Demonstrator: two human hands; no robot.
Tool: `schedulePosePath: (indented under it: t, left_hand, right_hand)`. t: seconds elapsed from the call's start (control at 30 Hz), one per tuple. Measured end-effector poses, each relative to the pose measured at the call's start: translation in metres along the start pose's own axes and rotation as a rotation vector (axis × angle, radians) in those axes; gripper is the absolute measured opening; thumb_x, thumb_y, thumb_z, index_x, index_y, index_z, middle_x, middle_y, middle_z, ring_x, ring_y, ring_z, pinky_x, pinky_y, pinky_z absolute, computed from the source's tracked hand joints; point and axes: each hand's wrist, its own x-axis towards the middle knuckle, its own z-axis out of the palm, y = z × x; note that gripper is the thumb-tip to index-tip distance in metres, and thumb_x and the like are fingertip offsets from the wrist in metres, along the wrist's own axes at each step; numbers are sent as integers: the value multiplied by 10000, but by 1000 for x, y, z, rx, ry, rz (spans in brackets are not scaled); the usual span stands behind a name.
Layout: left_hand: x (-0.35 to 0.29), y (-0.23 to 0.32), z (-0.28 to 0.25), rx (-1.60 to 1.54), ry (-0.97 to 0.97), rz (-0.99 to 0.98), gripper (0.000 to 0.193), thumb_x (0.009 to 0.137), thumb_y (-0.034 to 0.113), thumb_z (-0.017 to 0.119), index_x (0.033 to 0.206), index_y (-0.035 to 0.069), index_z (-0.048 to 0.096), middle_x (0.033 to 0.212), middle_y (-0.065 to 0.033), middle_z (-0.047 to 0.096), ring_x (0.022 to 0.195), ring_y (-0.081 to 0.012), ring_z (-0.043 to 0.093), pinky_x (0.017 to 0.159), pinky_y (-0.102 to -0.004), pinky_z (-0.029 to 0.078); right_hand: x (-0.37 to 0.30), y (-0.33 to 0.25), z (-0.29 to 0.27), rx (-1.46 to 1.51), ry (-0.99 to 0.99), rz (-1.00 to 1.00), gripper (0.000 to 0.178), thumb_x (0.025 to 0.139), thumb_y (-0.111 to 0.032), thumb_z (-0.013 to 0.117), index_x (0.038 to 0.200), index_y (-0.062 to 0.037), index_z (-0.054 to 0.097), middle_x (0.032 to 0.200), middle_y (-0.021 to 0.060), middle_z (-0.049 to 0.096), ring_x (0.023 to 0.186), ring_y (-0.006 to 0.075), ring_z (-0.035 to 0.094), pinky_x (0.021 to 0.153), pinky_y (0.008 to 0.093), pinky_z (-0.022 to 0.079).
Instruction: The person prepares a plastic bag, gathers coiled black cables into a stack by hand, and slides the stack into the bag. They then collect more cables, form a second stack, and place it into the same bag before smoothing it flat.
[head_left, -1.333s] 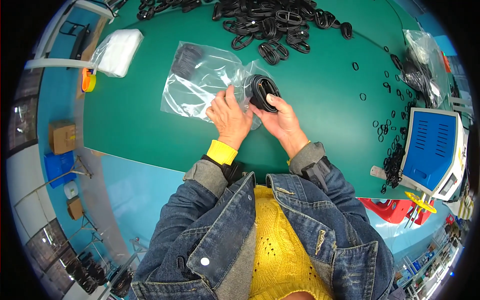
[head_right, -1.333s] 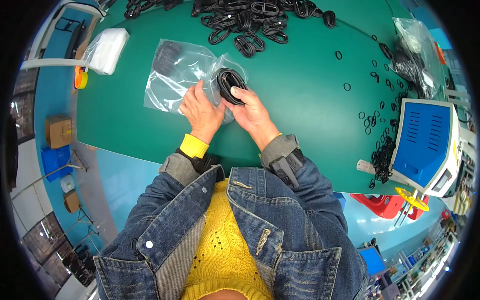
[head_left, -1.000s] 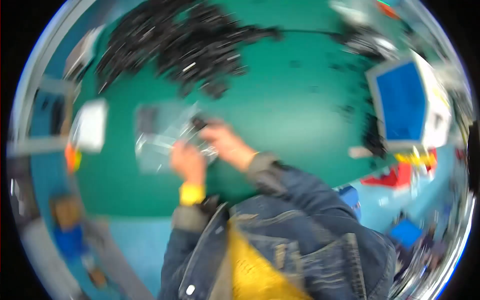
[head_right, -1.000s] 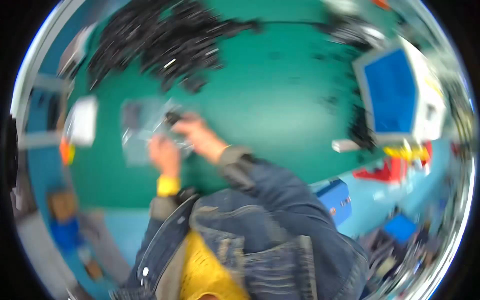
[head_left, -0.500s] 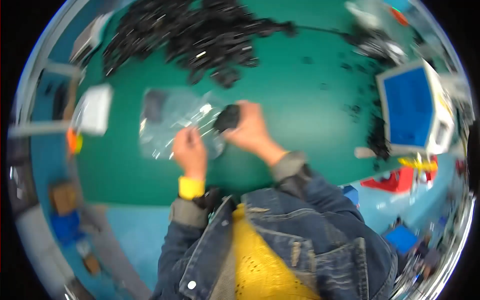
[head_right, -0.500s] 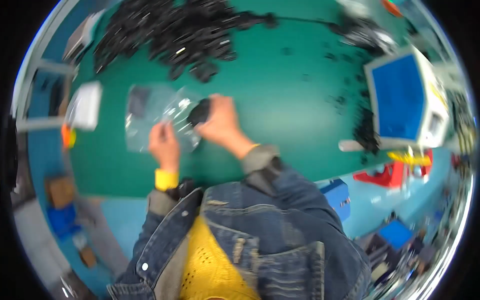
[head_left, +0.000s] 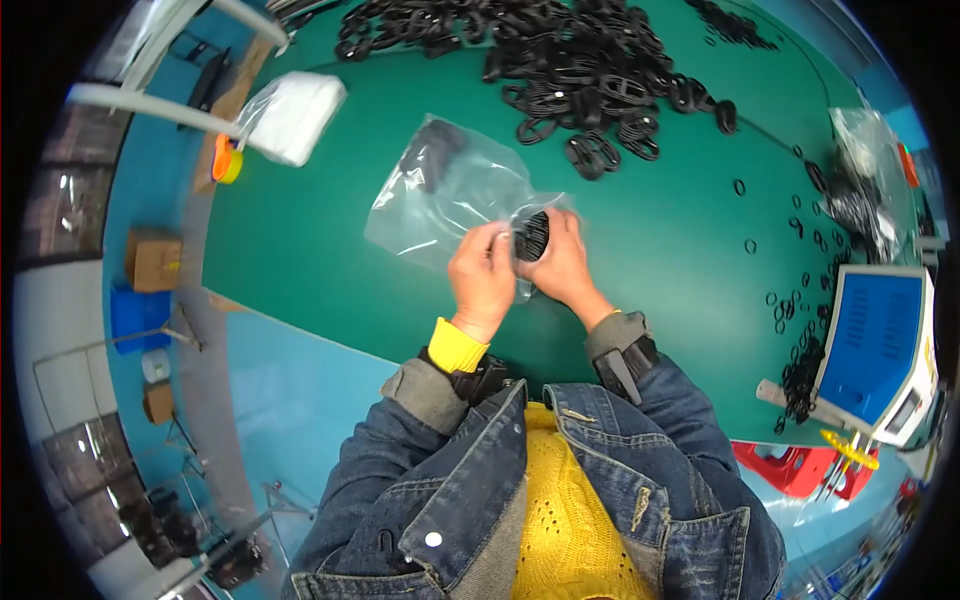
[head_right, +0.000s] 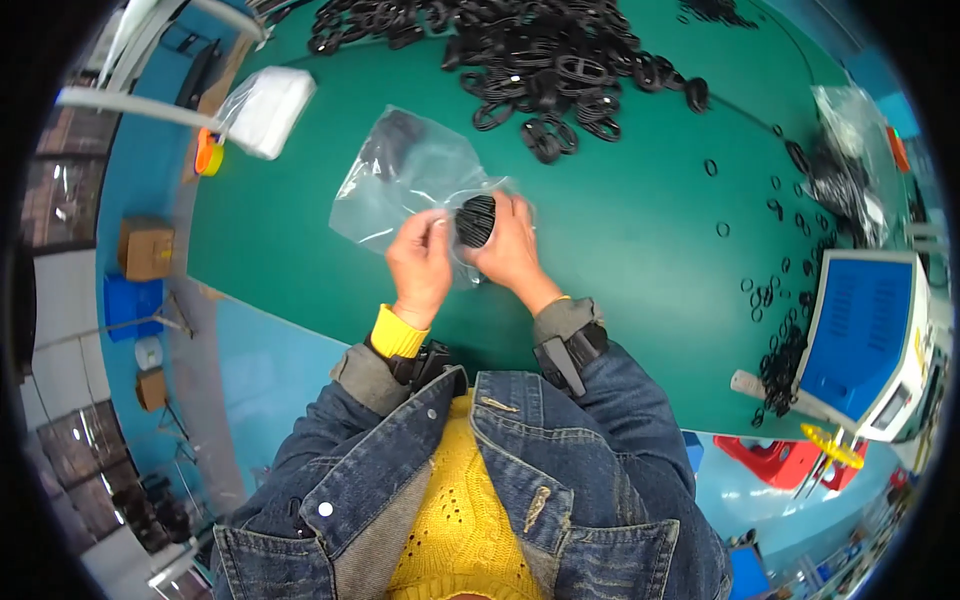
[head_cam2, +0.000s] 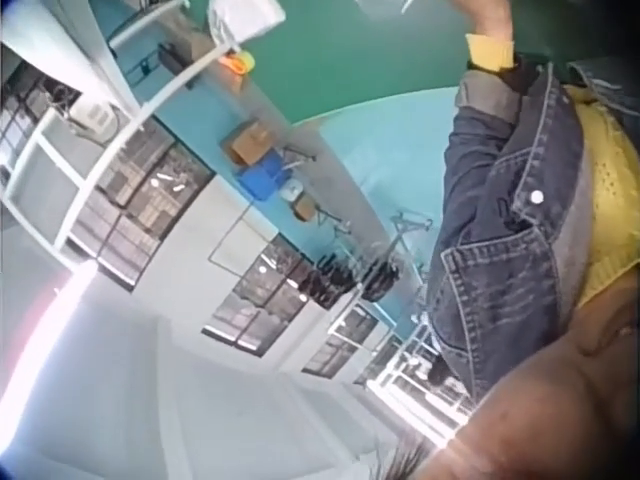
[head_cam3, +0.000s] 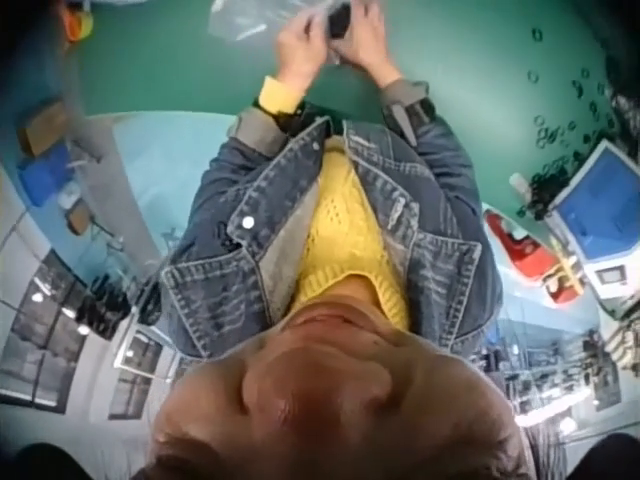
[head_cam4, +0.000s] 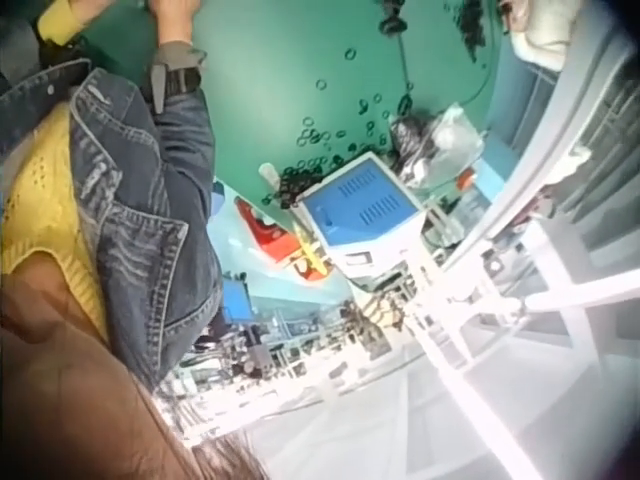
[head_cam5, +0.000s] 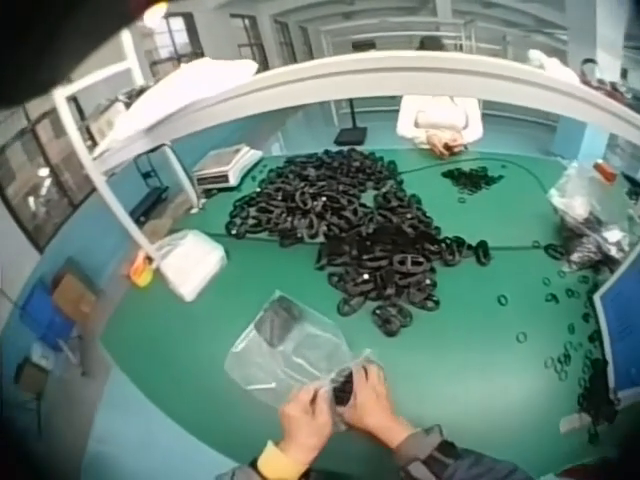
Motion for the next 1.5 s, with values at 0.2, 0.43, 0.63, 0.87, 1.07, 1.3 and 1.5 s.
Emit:
schedulePosePath:
  t: [0.2,0.43,0.63,0.87,1.07,1.3,1.5]
  left_hand:
    - [-2,8,3,132,-84,227,99,785,63,594,883,64,610,804,-98,585,703,-303,590,617,-376,476]
    - [-3,7,1,130,-141,299,112,761,26,619,865,67,608,798,-83,588,670,-283,589,568,-351,470]
    - [-3,-5,1,104,-199,283,133,755,38,629,881,58,590,794,-74,562,681,-276,590,582,-353,480]
    - [0,-12,-16,27,-217,226,137,748,19,637,875,51,597,774,-78,564,664,-273,592,569,-349,478]
    - [0,-25,-25,-18,-261,191,123,749,15,636,862,50,603,764,-82,566,651,-265,592,560,-340,473]
    - [-9,-38,-33,-12,-281,165,127,748,24,641,865,53,602,750,-73,554,639,-247,584,560,-330,472]
    - [-13,-38,-32,-31,-270,167,139,742,27,650,874,51,611,762,-75,563,651,-244,588,570,-321,477]
  right_hand:
    - [26,-3,4,480,-253,205,535,700,-178,720,1166,-29,503,1120,146,551,1100,231,499,872,362,450]
    - [50,-3,45,623,-547,132,517,752,-182,691,1199,-28,481,1093,125,559,1047,202,526,835,319,477]
    - [68,-29,87,1183,-684,465,550,735,-223,719,1201,-44,487,1157,109,524,1036,194,523,798,305,478]
    - [79,-40,134,96,-361,-129,706,709,-288,721,1278,-64,369,1252,146,393,1132,308,436,904,451,413]
    - [78,-34,160,-308,-116,-402,943,576,-357,790,1301,-15,292,1186,189,398,1133,360,387,939,473,319]
    - [74,-35,158,-417,-129,-386,1023,569,-340,799,1328,34,223,1268,248,340,1174,366,343,956,487,288]
    - [75,-8,134,-376,-229,-526,952,607,-239,784,1323,48,225,1265,288,356,1106,392,406,927,477,341]
